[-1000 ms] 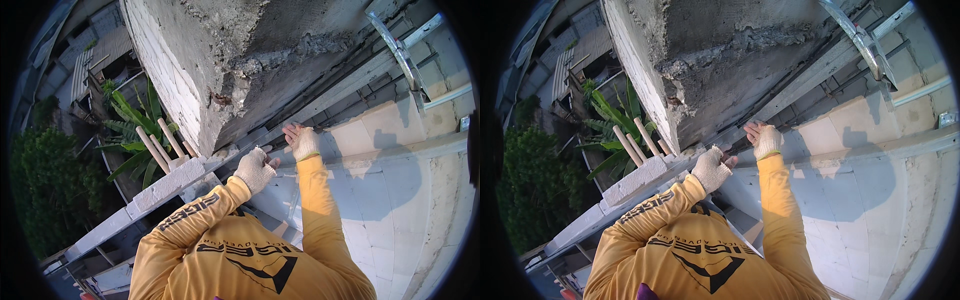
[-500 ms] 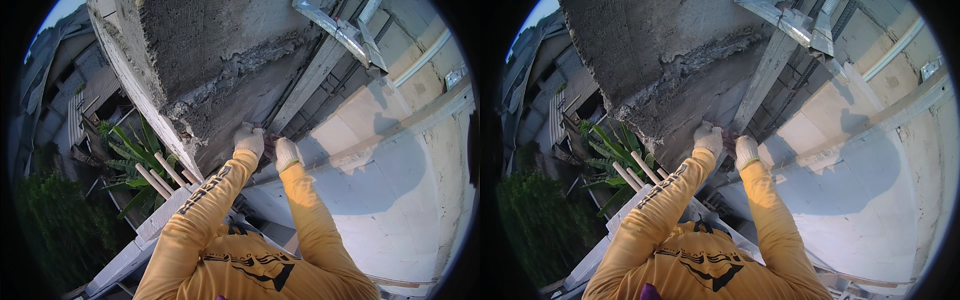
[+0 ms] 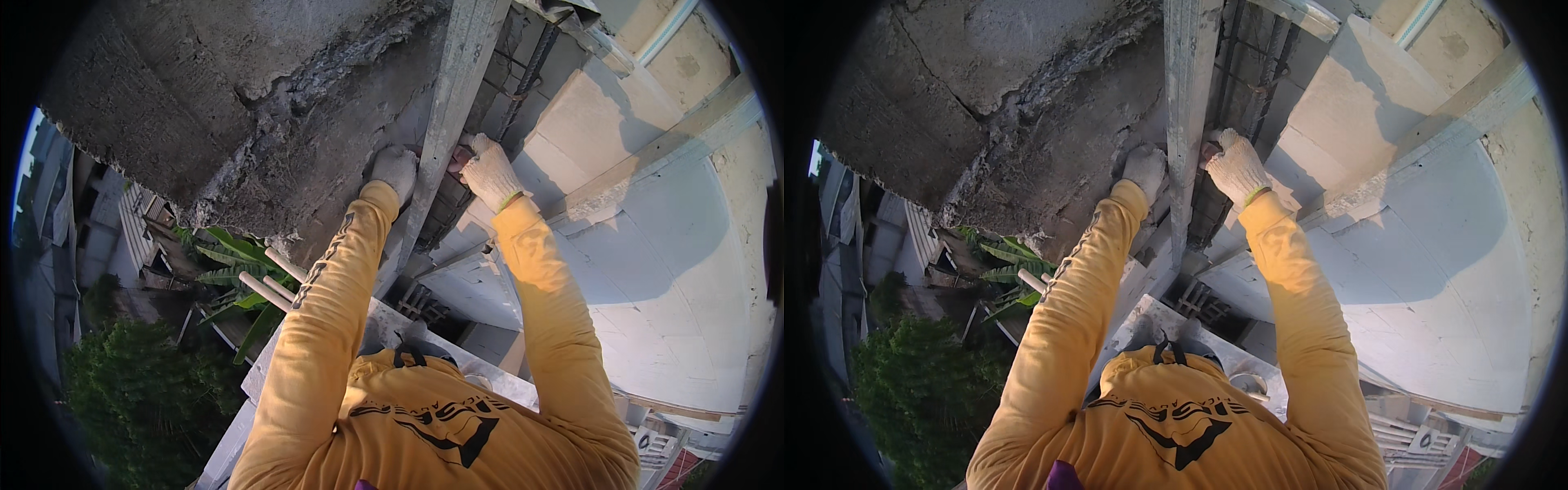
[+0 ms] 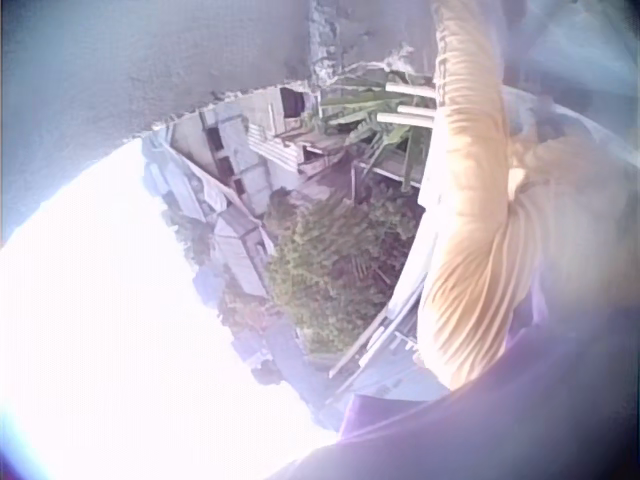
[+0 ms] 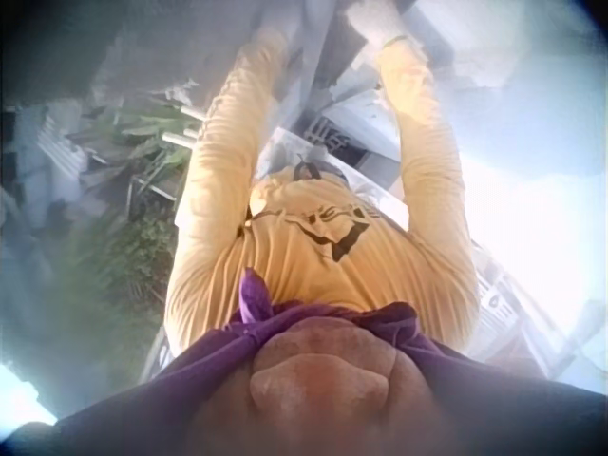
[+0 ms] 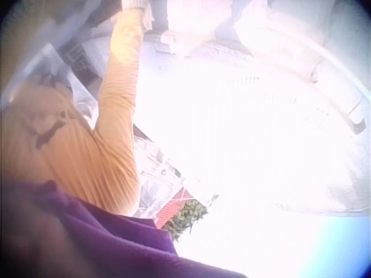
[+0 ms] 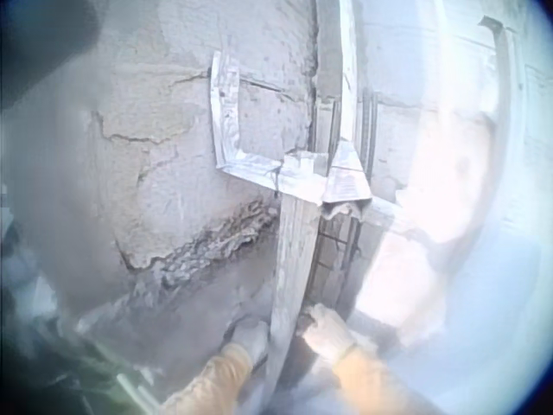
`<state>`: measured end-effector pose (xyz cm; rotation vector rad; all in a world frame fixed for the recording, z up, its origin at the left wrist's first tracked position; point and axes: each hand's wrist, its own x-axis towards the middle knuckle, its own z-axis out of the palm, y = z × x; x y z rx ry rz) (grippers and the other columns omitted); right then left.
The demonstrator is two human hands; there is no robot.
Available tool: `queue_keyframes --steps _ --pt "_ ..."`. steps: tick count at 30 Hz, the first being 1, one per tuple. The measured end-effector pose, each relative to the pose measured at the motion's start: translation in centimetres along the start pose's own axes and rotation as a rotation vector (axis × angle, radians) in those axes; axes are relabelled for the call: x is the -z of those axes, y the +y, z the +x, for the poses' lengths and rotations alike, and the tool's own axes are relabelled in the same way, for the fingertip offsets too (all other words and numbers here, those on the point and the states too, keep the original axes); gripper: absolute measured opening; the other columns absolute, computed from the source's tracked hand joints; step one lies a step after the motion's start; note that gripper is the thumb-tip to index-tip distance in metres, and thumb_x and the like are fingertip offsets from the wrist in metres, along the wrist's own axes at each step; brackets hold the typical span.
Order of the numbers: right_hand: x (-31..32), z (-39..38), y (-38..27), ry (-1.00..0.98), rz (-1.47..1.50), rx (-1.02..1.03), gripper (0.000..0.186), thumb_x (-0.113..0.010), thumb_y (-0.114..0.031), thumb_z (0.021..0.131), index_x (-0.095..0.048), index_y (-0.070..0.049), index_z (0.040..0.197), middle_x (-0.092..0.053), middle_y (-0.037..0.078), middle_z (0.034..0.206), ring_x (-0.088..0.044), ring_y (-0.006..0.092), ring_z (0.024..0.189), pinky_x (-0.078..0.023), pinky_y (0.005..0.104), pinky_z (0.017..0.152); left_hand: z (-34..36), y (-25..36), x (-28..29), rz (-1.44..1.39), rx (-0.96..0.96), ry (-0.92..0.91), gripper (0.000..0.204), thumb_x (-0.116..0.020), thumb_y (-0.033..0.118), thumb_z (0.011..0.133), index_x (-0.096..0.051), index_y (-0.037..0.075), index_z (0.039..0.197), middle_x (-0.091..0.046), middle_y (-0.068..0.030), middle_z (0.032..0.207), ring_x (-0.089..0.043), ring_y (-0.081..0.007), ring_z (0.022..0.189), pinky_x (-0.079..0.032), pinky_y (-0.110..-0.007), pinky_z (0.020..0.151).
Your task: The person applies mortar with a trowel to a wall section and positions a large white block onto the prepared surface.
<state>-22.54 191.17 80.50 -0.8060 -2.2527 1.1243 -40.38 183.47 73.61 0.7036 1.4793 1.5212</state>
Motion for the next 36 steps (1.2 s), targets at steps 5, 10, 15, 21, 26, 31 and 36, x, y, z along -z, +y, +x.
queue_keyframes --steps 5,10,15,21,26,31,36 --pt "-0.8 5.5 1.9 -0.146 -0.241 0.252 0.026 -0.057 -0.014 0.092 -0.063 0.003 0.111 -0.069 0.019 0.106 -0.07 0.0293 0.09 -0.055 0.038 0.077 0.1 0.7 0.3 -0.194 0.04 -0.123 0.025 -0.048 0.009 0.092 -0.066 0.0 0.106 -0.067 -0.0065 0.089 -0.062 -0.0175 0.082 -0.049 -0.032 0.078" --pt "-1.2 7.0 1.8 -0.156 -0.295 0.327 0.029 -0.056 -0.02 0.091 -0.067 -0.002 0.111 -0.068 0.019 0.11 -0.066 0.0376 0.094 -0.053 0.042 0.085 0.7 0.9 2.1 0.167 0.065 -0.264 0.021 -0.054 0.013 0.091 -0.064 0.002 0.106 -0.064 -0.005 0.084 -0.059 -0.0136 0.076 -0.047 -0.028 0.07" --pt "-2.2 4.9 1.4 0.121 -0.609 0.034 0.022 -0.059 -0.016 0.083 -0.07 -0.002 0.097 -0.069 0.023 0.097 -0.066 0.0394 0.094 -0.053 0.0445 0.083 0.0 1.8 0.3 0.062 0.196 -0.237 0.021 -0.052 0.021 0.097 -0.065 0.008 0.107 -0.065 -0.0019 0.089 -0.059 -0.0106 0.08 -0.047 -0.026 0.07" --pt "-4.1 -1.5 1.3 0.342 -0.406 -0.081 0.021 -0.068 -0.012 0.077 -0.069 -0.004 0.096 -0.07 0.019 0.087 -0.069 0.0348 0.084 -0.055 0.0424 0.076 1.3 0.4 1.8 0.104 0.041 -0.274 0.019 -0.05 0.018 0.096 -0.065 0.009 0.105 -0.066 -0.0034 0.089 -0.06 -0.0136 0.077 -0.047 -0.028 0.068" --pt "-7.7 -7.3 2.6 0.472 0.308 -0.163 0.024 -0.069 -0.008 0.076 -0.068 -0.006 0.099 -0.07 0.015 0.086 -0.069 0.0298 0.077 -0.054 0.0418 0.07 0.4 1.2 0.9 0.087 0.129 -0.168 0.019 -0.05 0.017 0.094 -0.065 0.008 0.1 -0.065 -0.0048 0.088 -0.059 -0.014 0.075 -0.048 -0.03 0.067" --pt "-9.2 -8.5 1.3 0.492 -0.367 0.164 0.025 -0.067 -0.008 0.077 -0.068 -0.008 0.102 -0.068 0.013 0.085 -0.067 0.0312 0.078 -0.054 0.0418 0.07 -3.0 -0.9 1.5 -0.086 -0.055 0.101 0.023 -0.054 0.018 0.092 -0.067 0.0 0.099 -0.067 -0.0099 0.079 -0.062 -0.0209 0.07 -0.048 -0.035 0.066" --pt "-7.5 -7.0 -3.7 0.237 -0.74 0.325 0.021 -0.062 -0.009 0.076 -0.067 -0.008 0.096 -0.065 0.012 0.089 -0.065 0.0313 0.086 -0.053 0.0422 0.073 -9.8 -2.6 0.3 0.107 -0.472 0.412 0.024 -0.062 0.025 0.094 -0.065 0.002 0.099 -0.065 -0.007 0.083 -0.057 -0.0131 0.074 -0.046 -0.031 0.067"
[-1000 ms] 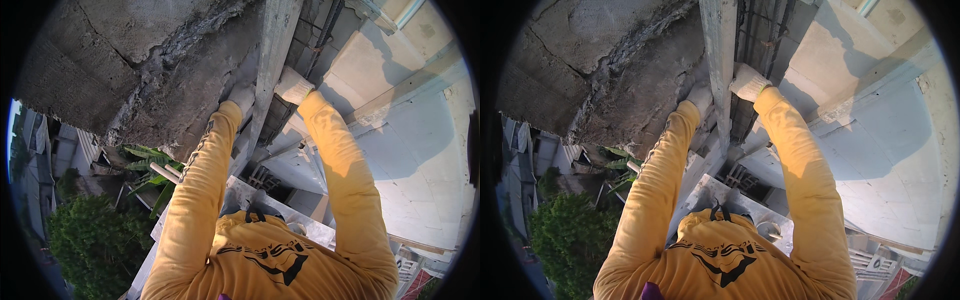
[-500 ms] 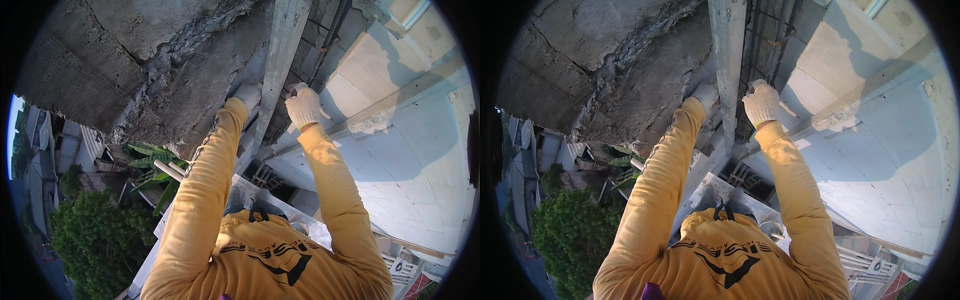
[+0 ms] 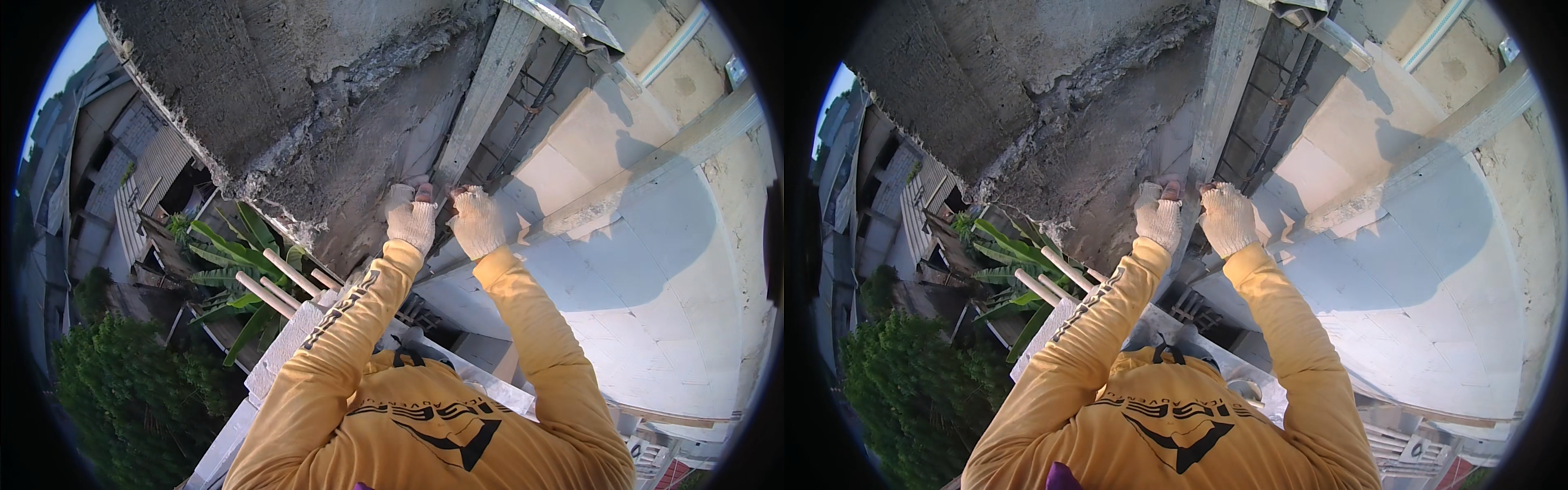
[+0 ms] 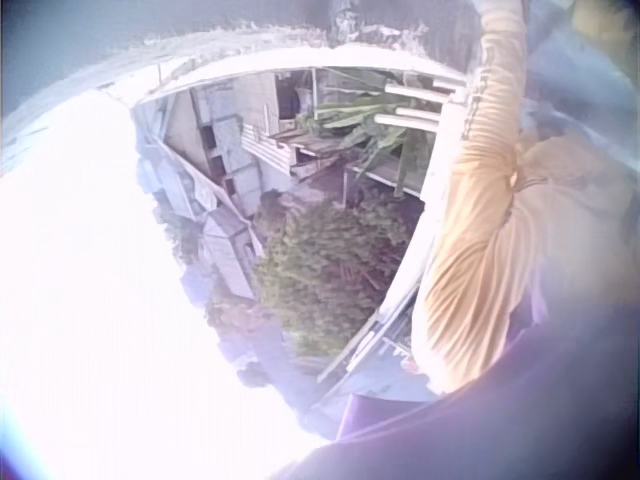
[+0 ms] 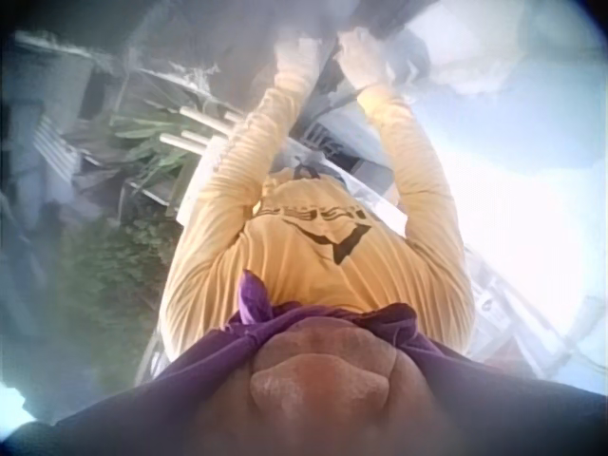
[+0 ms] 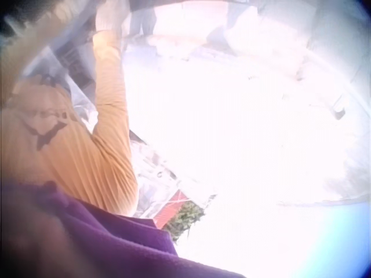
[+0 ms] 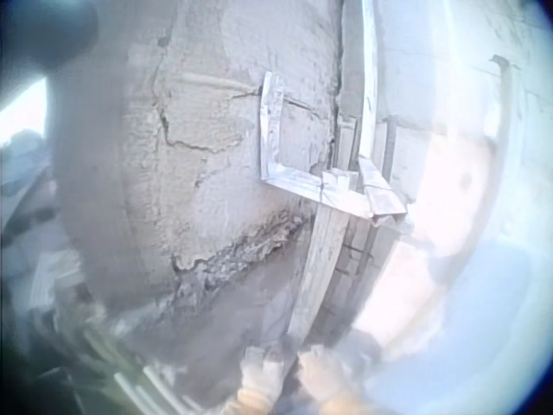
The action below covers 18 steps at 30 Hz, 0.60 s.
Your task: The person applies mortar with a trowel to a wall section and positions a large white block onto the prepared surface.
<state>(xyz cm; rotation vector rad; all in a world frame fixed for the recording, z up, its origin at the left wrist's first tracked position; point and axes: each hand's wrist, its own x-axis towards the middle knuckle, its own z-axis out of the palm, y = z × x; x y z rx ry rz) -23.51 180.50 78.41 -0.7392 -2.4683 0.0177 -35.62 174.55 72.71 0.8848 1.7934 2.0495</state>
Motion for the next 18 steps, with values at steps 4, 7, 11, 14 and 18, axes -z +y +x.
queue_keyframes --steps 4,7,11,14,18 --pt "0.9 1.0 0.3 -0.071 -0.102 0.077 0.013 -0.063 -0.009 0.075 -0.066 -0.007 0.088 -0.064 0.012 0.086 -0.065 0.0326 0.085 -0.054 0.0425 0.072 -2.1 4.6 0.5 0.199 0.042 -0.191 0.028 -0.062 0.027 0.094 -0.066 0.0 0.098 -0.065 -0.0167 0.085 -0.062 -0.0251 0.08 -0.048 -0.038 0.073" --pt "0.5 1.4 0.3 -0.122 -0.097 0.05 0.008 -0.064 -0.01 0.076 -0.066 -0.006 0.082 -0.064 0.013 0.085 -0.065 0.0331 0.083 -0.054 0.0431 0.071 -0.8 4.9 0.6 0.235 -0.034 -0.166 0.026 -0.061 0.026 0.093 -0.066 0.001 0.097 -0.065 -0.0178 0.084 -0.063 -0.0318 0.08 -0.048 -0.04 0.073" --pt "0.5 1.6 0.3 -0.138 -0.129 0.008 0.009 -0.064 -0.014 0.079 -0.065 -0.006 0.08 -0.063 0.014 0.085 -0.065 0.0331 0.083 -0.054 0.0435 0.072 1.1 3.8 0.2 0.335 -0.061 -0.16 0.022 -0.058 0.021 0.092 -0.064 0.0 0.093 -0.065 -0.02 0.085 -0.064 -0.0369 0.084 -0.048 -0.041 0.074" --pt "1.2 2.1 0.0 -0.215 -0.072 -0.057 0.011 -0.064 -0.015 0.08 -0.065 -0.005 0.081 -0.064 0.015 0.085 -0.065 0.0331 0.086 -0.054 0.0429 0.074 3.2 1.9 -0.7 0.462 -0.082 -0.122 0.02 -0.056 0.018 0.09 -0.064 0.0 0.094 -0.065 -0.022 0.086 -0.064 -0.0392 0.084 -0.048 -0.042 0.073" --pt "0.2 0.3 1.1 -0.001 0.116 -0.061 0.02 -0.062 -0.018 0.087 -0.068 -0.004 0.1 -0.067 0.016 0.094 -0.065 0.0341 0.091 -0.054 0.0436 0.078 5.3 -0.4 -2.7 0.342 -0.02 -0.134 0.015 -0.054 0.013 0.086 -0.061 0.0 0.086 -0.064 -0.0185 0.079 -0.063 -0.0335 0.073 -0.047 -0.04 0.067"
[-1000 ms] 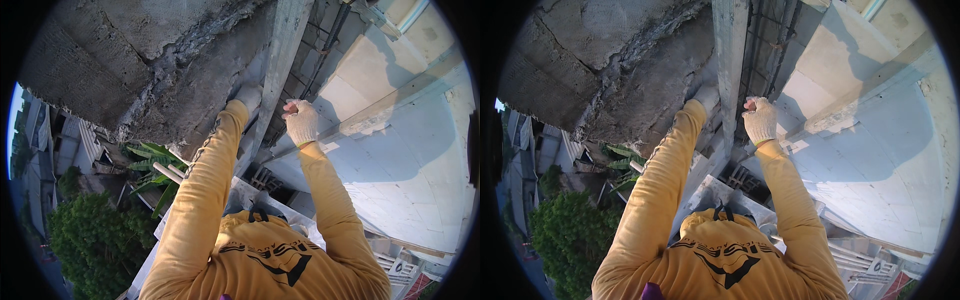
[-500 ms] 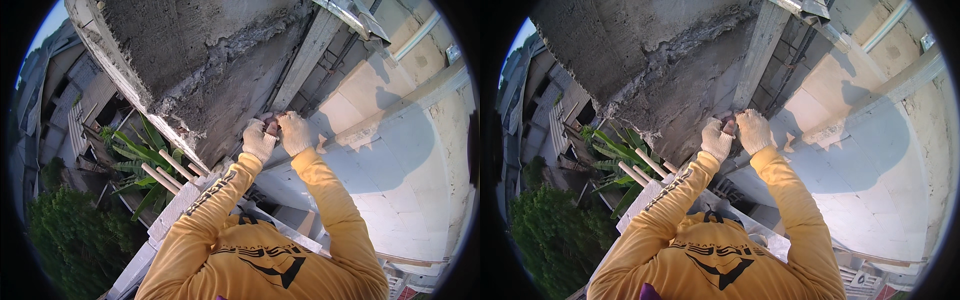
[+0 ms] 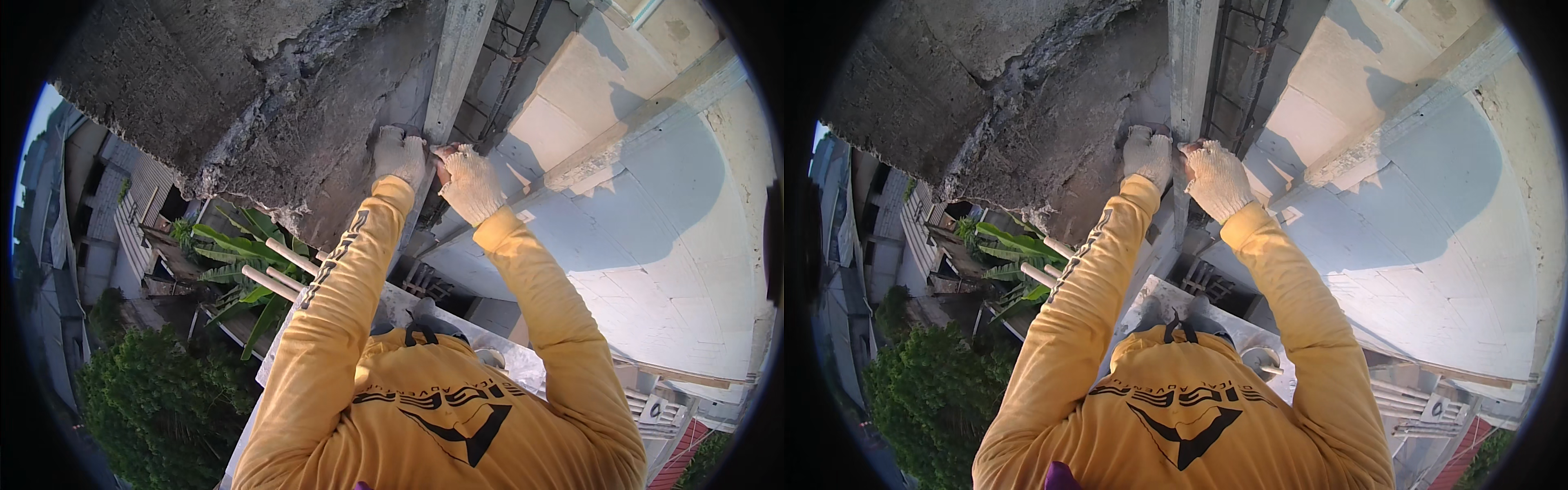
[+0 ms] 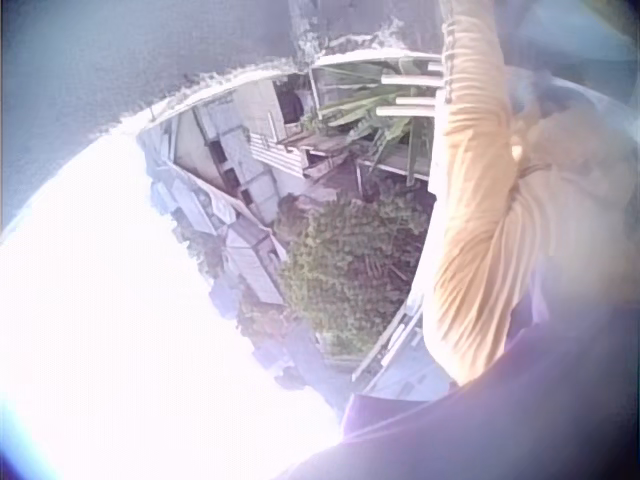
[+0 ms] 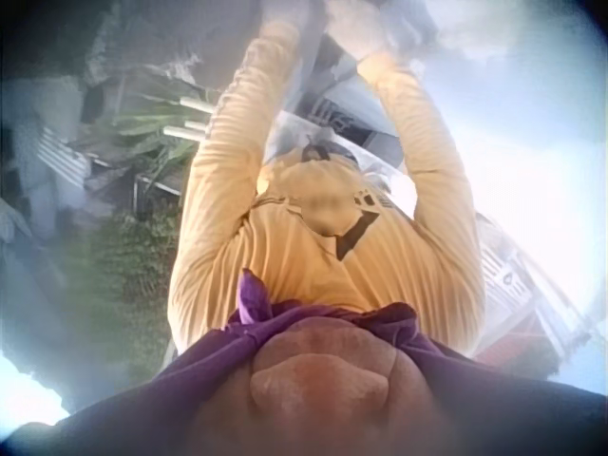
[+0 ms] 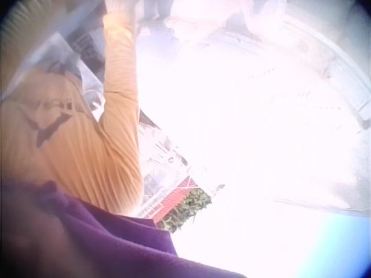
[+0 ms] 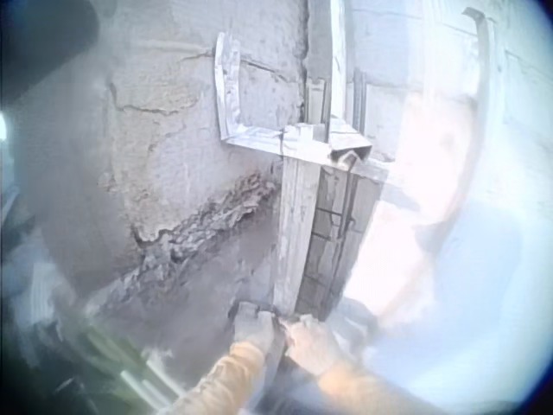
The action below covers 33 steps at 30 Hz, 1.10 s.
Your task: The person applies mortar with a trowel to a wall section and positions a large white block onto the prepared surface.
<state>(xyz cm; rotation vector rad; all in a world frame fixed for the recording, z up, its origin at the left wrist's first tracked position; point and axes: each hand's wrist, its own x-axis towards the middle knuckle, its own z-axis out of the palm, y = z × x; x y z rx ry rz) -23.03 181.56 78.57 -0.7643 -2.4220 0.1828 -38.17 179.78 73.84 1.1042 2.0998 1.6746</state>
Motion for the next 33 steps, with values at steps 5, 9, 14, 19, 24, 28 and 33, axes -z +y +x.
queue_keyframes --steps 5,9,14,19,24,28,33 --pt "-0.3 -6.2 1.4 0.084 0.218 -0.172 0.022 -0.066 -0.013 0.086 -0.066 -0.009 0.108 -0.067 0.015 0.095 -0.066 0.0346 0.087 -0.053 0.0429 0.074 1.0 -1.6 -0.5 -0.46 0.237 -0.168 0.009 -0.054 0.008 0.086 -0.056 0.003 0.078 -0.055 -0.0064 0.067 -0.057 -0.0203 0.064 -0.044 -0.033 0.059" --pt "-2.0 -6.0 3.4 0.323 0.464 -0.177 0.024 -0.065 -0.003 0.085 -0.064 -0.008 0.108 -0.067 0.015 0.095 -0.066 0.0346 0.087 -0.053 0.0414 0.073 2.3 -3.9 0.8 0.262 -0.487 -0.35 0.003 -0.058 0.002 0.08 -0.059 0.005 0.08 -0.061 -0.0093 0.073 -0.06 -0.0271 0.068 -0.048 -0.036 0.062" --pt "-2.6 0.2 5.3 0.061 0.395 -0.206 0.023 -0.06 -0.008 0.085 -0.063 -0.004 0.107 -0.067 0.017 0.098 -0.065 0.0361 0.09 -0.053 0.0426 0.078 4.8 -6.3 2.3 0.359 -0.445 -0.45 0.01 -0.066 -0.001 0.072 -0.058 0.005 0.074 -0.06 -0.0092 0.075 -0.061 -0.0214 0.072 -0.048 -0.032 0.064" --pt "-3.0 2.8 7.5 -0.085 0.342 -0.009 0.026 -0.06 -0.004 0.081 -0.061 0.002 0.106 -0.064 0.02 0.094 -0.063 0.0393 0.091 -0.051 0.0437 0.079 3.5 -0.1 2.1 -0.298 0.233 -0.498 0.005 -0.054 0.004 0.087 -0.055 0.004 0.082 -0.054 -0.0059 0.073 -0.055 -0.0163 0.065 -0.046 -0.028 0.058" --pt "-3.8 3.0 10.1 -0.142 0.192 0.097 0.037 -0.061 -0.018 0.081 -0.062 0.0 0.113 -0.066 0.022 0.1 -0.064 0.0386 0.093 -0.052 0.0429 0.081 3.5 0.8 1.0 -0.687 0.639 -0.375 0.008 -0.05 0.008 0.093 -0.055 0.004 0.088 -0.054 -0.0064 0.073 -0.053 -0.015 0.061 -0.045 -0.027 0.055" --pt "-2.0 2.8 8.6 -0.247 0.219 0.033 0.04 -0.065 -0.023 0.082 -0.061 0.002 0.113 -0.065 0.025 0.1 -0.064 0.0414 0.094 -0.053 0.0446 0.08 3.6 0.1 1.8 -0.447 0.43 -0.452 0.008 -0.052 0.008 0.092 -0.057 0.004 0.088 -0.057 -0.0078 0.073 -0.055 -0.0161 0.062 -0.047 -0.029 0.056" --pt "-1.1 4.0 7.2 -0.252 0.221 0.023 0.053 -0.074 -0.034 0.08 -0.057 0.006 0.109 -0.063 0.029 0.099 -0.063 0.0438 0.095 -0.052 0.0457 0.08 4.6 -1.2 3.2 0.103 -0.037 -0.607 0.011 -0.054 0.009 0.089 -0.063 0.002 0.09 -0.063 -0.0107 0.076 -0.062 -0.0195 0.068 -0.051 -0.033 0.062"
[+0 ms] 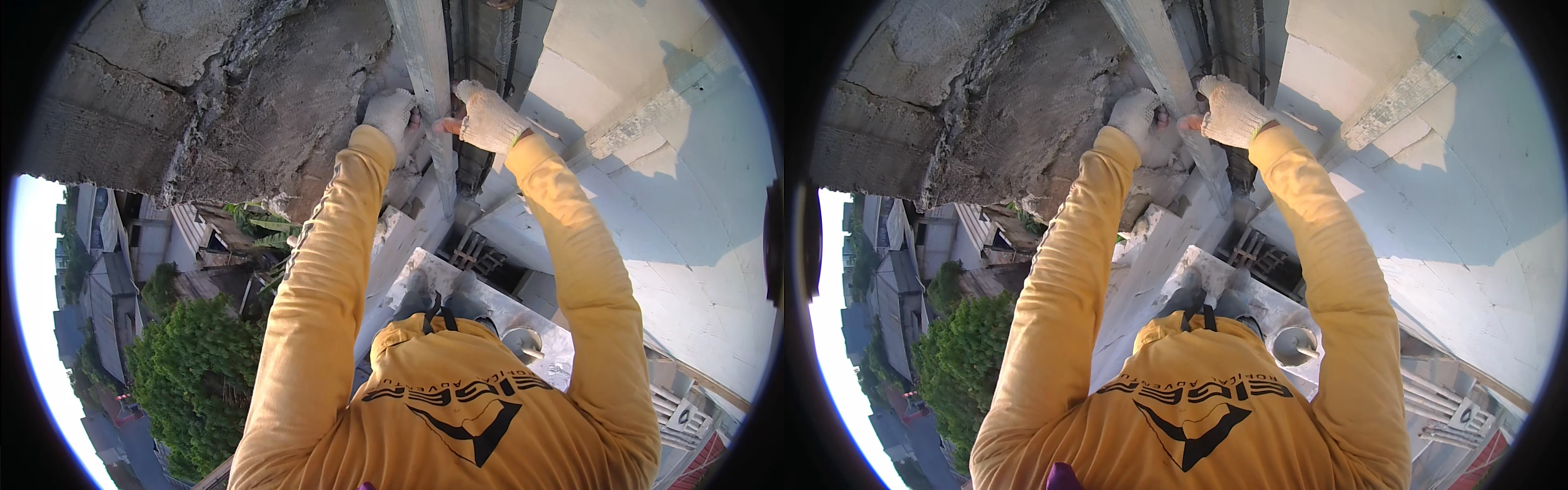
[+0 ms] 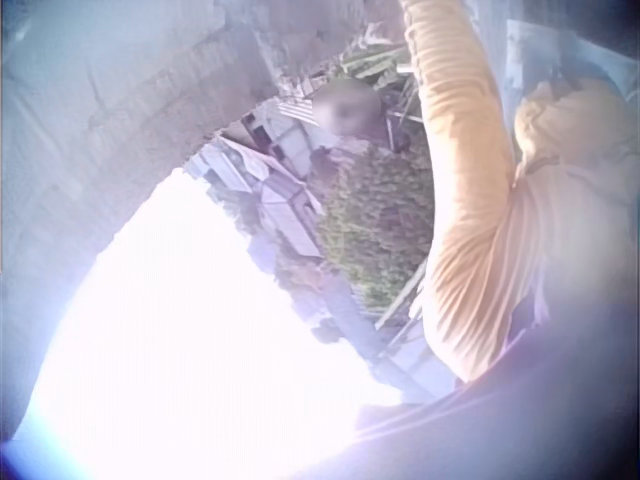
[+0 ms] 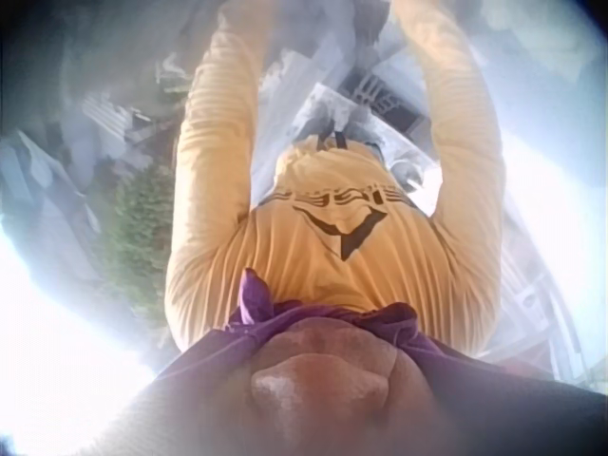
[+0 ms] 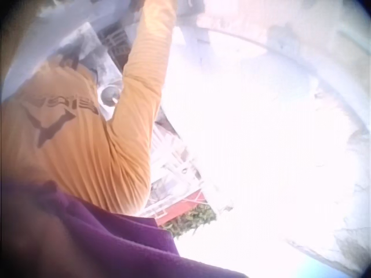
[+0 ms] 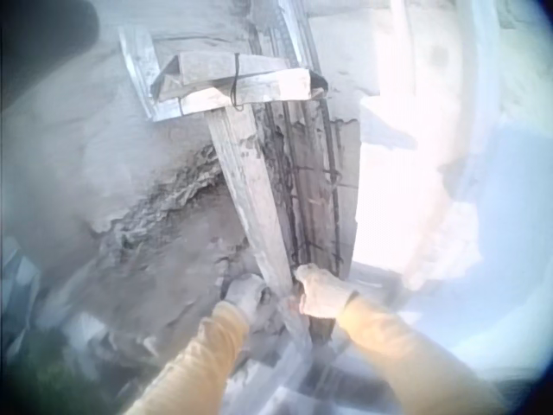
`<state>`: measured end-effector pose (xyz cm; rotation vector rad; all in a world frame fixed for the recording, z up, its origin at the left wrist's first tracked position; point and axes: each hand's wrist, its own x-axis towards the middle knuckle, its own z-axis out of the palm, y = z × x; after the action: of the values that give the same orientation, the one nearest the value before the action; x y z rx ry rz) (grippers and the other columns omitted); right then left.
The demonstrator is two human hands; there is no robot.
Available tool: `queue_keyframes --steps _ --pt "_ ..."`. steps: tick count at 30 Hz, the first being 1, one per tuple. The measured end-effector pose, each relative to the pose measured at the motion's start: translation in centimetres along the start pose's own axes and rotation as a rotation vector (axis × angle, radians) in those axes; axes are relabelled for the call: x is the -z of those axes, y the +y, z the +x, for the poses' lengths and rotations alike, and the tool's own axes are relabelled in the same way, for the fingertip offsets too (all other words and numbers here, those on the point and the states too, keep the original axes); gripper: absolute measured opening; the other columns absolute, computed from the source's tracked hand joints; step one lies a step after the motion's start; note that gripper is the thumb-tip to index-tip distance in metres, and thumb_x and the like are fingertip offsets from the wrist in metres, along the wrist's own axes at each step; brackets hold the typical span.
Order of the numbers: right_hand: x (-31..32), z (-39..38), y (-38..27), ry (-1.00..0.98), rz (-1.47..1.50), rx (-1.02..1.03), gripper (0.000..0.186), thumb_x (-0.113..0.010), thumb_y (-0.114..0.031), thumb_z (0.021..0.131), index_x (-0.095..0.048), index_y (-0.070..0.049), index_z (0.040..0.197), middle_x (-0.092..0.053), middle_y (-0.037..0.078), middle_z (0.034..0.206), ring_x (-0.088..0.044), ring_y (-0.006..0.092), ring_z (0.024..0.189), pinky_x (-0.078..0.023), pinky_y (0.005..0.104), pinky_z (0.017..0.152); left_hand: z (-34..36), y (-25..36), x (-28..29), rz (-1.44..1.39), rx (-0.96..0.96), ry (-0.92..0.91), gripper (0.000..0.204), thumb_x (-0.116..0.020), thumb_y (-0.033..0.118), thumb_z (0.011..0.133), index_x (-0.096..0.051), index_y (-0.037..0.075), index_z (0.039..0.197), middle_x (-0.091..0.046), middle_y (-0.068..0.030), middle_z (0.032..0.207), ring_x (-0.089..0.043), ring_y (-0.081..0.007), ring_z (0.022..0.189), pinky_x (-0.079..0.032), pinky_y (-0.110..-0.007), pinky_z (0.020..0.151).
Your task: The person applies mortar with a trowel to a wall section and positions a large white block onto the prepared surface.
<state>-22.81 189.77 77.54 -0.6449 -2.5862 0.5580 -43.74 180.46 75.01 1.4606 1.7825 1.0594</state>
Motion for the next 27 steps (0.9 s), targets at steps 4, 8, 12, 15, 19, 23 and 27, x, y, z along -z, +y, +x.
queue_keyframes --steps 4,8,12,15,19,23,27 --pt "-1.7 0.1 1.7 0.024 -0.129 0.006 0.062 -0.077 -0.044 0.08 -0.055 0.008 0.103 -0.061 0.03 0.098 -0.061 0.0452 0.097 -0.051 0.0461 0.078 -0.7 3.1 -2.3 -0.558 0.303 0.233 0.014 -0.053 0.009 0.091 -0.064 0.0 0.093 -0.065 -0.0113 0.079 -0.064 -0.0205 0.071 -0.053 -0.034 0.065" --pt "-1.3 -0.2 0.7 0.078 -0.121 0.019 0.05 -0.076 -0.036 0.082 -0.055 0.006 0.099 -0.06 0.03 0.096 -0.061 0.0472 0.093 -0.05 0.0495 0.079 -7.3 5.5 -4.5 -0.826 0.294 0.449 0.028 -0.065 0.026 0.096 -0.06 -0.002 0.101 -0.066 -0.0102 0.087 -0.064 -0.0182 0.076 -0.054 -0.031 0.072" --pt "-0.9 -0.9 -1.2 0.052 -0.092 -0.082 0.049 -0.075 -0.036 0.083 -0.056 0.005 0.1 -0.061 0.029 0.094 -0.061 0.047 0.091 -0.049 0.0504 0.08 -19.6 8.1 -5.0 -0.359 0.277 0.091 0.047 -0.066 0.036 0.094 -0.063 -0.004 0.119 -0.065 -0.0076 0.085 -0.062 -0.0126 0.079 -0.05 -0.027 0.07" --pt "-1.6 -0.8 -2.7 0.033 -0.116 -0.078 0.05 -0.073 -0.038 0.085 -0.057 0.005 0.103 -0.061 0.027 0.094 -0.061 0.0456 0.09 -0.049 0.0495 0.08 -28.3 7.9 -4.0 -0.3 0.228 0.052 0.04 -0.065 0.033 0.095 -0.065 0.001 0.119 -0.066 -0.0128 0.089 -0.063 -0.0205 0.079 -0.05 -0.034 0.069" --pt "-1.6 -1.3 -2.3 0.062 -0.051 -0.109 0.053 -0.071 -0.041 0.086 -0.058 0.007 0.106 -0.063 0.025 0.095 -0.063 0.0421 0.089 -0.049 0.0471 0.079 -35.7 7.0 0.2 -0.035 0.231 0.186 0.038 -0.066 0.028 0.093 -0.065 0.001 0.119 -0.066 -0.0163 0.096 -0.065 -0.0255 0.084 -0.051 -0.037 0.075" --pt "-1.2 -1.6 -0.7 0.139 -0.096 -0.092 0.053 -0.073 -0.043 0.086 -0.056 0.006 0.098 -0.061 0.014 0.08 -0.058 0.0239 0.067 -0.047 0.0365 0.061 -39.3 6.6 4.6 0.2 0.318 0.609 0.039 -0.074 0.016 0.083 -0.063 0.003 0.118 -0.066 -0.0164 0.099 -0.065 -0.0319 0.09 -0.051 -0.039 0.08" --pt "-1.4 -1.5 -3.8 0.06 0.189 -0.271 0.049 -0.075 -0.04 0.085 -0.056 0.004 0.093 -0.061 0.01 0.075 -0.056 0.0171 0.059 -0.046 0.0324 0.054 -41.4 4.4 7.2 0.335 0.465 0.665 0.039 -0.072 0.013 0.083 -0.063 0.003 0.119 -0.065 -0.0162 0.101 -0.064 -0.0316 0.094 -0.049 -0.04 0.084"
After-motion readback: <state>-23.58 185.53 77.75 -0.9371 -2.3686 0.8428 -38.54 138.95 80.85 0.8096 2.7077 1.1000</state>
